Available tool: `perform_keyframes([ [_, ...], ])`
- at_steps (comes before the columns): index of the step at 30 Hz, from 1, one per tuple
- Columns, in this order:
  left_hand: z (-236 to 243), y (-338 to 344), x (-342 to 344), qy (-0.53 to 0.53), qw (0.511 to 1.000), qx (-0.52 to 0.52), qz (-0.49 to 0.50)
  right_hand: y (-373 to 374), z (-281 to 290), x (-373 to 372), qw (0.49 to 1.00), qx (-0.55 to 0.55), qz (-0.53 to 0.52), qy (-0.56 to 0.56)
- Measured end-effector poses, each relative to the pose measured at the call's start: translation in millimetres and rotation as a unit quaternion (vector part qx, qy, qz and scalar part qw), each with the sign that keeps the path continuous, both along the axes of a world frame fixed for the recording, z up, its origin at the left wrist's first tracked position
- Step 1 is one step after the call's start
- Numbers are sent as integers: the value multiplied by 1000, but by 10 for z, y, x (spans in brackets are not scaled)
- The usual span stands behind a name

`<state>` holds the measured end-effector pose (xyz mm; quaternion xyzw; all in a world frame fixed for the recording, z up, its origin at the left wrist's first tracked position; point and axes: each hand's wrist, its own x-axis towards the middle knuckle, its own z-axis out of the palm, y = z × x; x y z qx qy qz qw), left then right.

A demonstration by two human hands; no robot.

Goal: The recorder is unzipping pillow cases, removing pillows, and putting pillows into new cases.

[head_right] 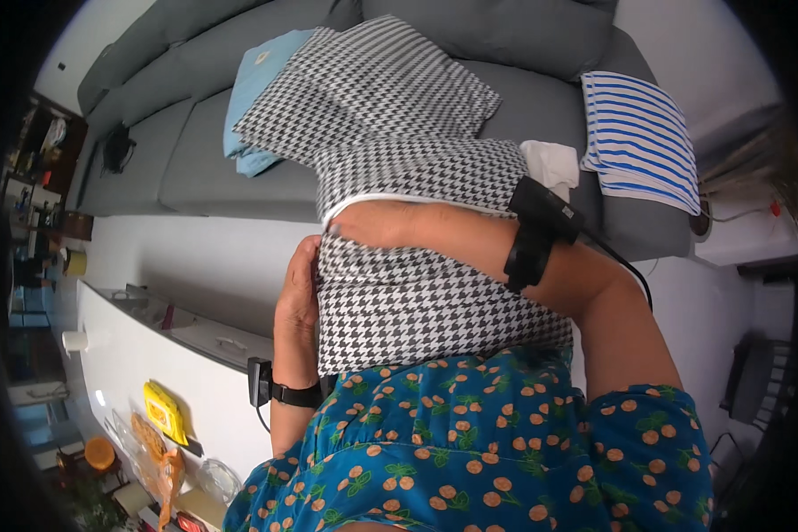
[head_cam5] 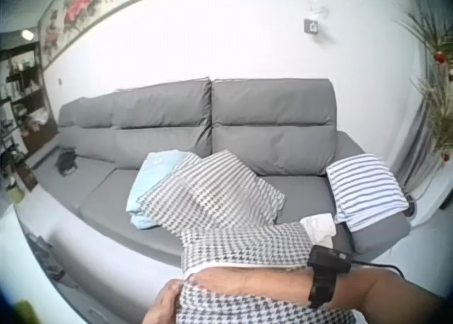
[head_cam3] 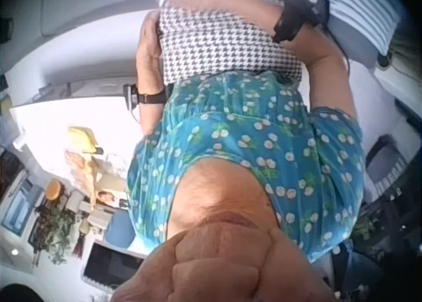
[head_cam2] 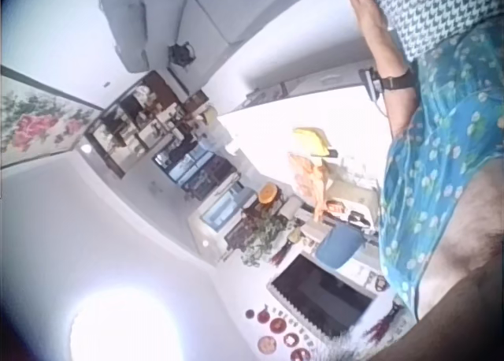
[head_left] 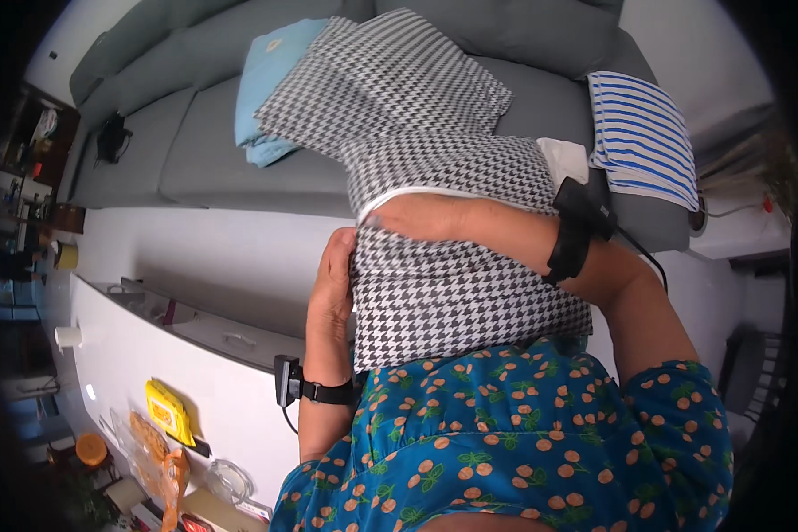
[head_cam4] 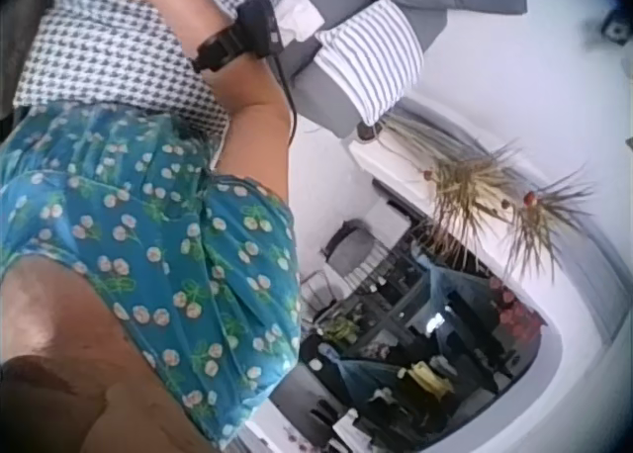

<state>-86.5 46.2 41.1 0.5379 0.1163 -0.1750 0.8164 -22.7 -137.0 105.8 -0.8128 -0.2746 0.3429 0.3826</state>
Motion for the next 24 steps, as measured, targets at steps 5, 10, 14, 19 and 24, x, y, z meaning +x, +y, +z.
perform_keyframes([
  [5, -98, 0, 22, 10, 990, 127, -54, -174, -37, -297, 991, 28, -65, -113],
  [10, -161, -40, 182, -28, 979, 182, -88, -565, -318, -743, 904, 24, -83, -419],
  [14, -353, -9, 239, -190, 892, 410, -25, -903, -329, -854, 909, -22, -123, -398],
  [19, -350, 20, 285, -129, 943, 304, 52, -1283, -368, -1077, 866, -74, -231, -437],
  [24, -170, 184, 350, -150, 903, 402, -36, -1307, -316, -1161, 848, -102, -229, -467],
])
